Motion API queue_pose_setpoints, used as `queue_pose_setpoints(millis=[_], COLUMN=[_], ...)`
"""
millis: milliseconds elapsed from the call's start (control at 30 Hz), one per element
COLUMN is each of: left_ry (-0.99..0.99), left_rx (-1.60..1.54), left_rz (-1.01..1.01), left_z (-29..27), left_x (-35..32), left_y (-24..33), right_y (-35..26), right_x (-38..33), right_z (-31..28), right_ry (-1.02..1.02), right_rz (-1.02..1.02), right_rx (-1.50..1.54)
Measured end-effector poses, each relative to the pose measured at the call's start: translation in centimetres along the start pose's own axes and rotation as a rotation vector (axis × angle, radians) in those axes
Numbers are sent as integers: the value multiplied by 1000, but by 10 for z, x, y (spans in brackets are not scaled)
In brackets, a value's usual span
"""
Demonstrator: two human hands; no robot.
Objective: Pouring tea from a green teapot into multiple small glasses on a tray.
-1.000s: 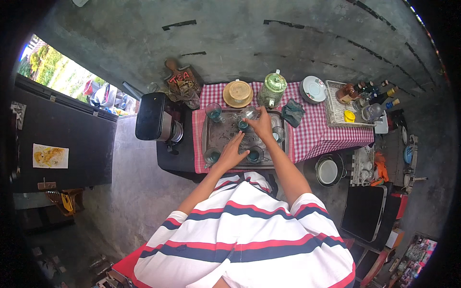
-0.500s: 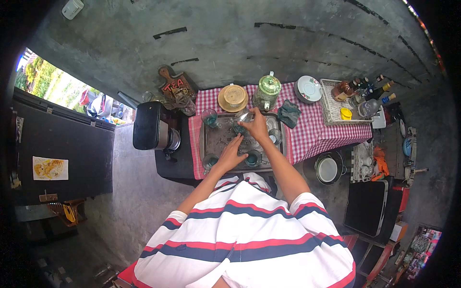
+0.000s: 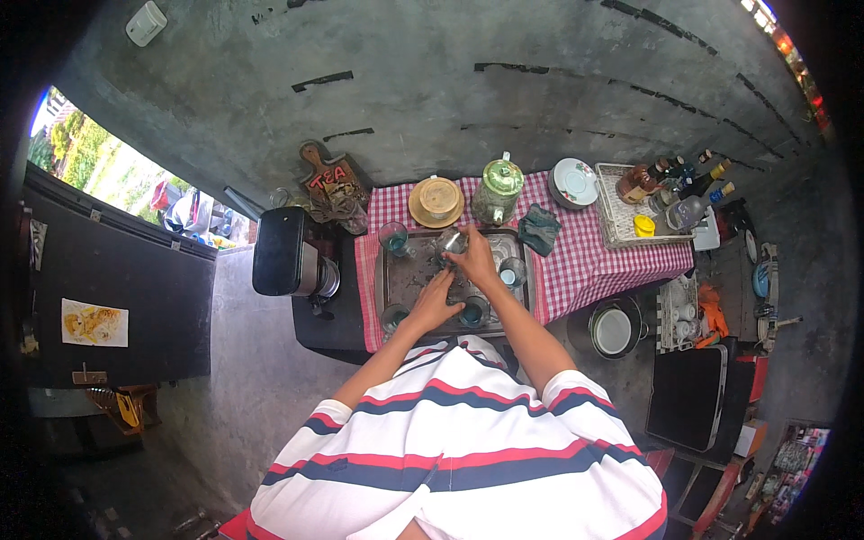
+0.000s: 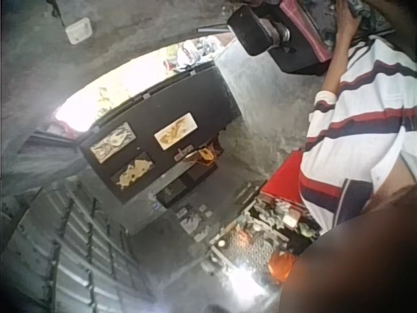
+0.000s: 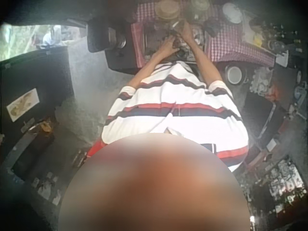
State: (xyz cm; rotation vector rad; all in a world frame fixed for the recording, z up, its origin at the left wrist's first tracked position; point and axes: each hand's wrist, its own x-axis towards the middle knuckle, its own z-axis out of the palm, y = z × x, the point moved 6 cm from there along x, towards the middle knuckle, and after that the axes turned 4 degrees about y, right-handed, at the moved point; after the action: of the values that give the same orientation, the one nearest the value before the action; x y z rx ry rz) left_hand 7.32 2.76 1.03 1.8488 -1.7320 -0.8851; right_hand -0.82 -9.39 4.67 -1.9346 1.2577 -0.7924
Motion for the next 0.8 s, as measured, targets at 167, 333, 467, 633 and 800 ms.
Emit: queue_pose_setpoints(millis=[167, 333, 467, 633, 800], left_ry=[-6, -98, -112, -99, -98], left_rx=[20, 55, 60, 70, 82], left_rz=[1, -65, -51, -83, -73], left_z=[3, 1, 3, 2, 4], left_x=[2, -2, -2, -3, -3], left_y=[-8, -1, -3, -10, -9], right_y=[-11, -8, -9, -32, -23], right_x=[-9, -13, -8, -2, -5], right_z=[1, -1, -3, -14, -12], right_ry=[-23, -7, 19, 94, 47], right_rz=[7, -16, 10, -66, -203], right_rx=[39, 46, 19, 81, -22])
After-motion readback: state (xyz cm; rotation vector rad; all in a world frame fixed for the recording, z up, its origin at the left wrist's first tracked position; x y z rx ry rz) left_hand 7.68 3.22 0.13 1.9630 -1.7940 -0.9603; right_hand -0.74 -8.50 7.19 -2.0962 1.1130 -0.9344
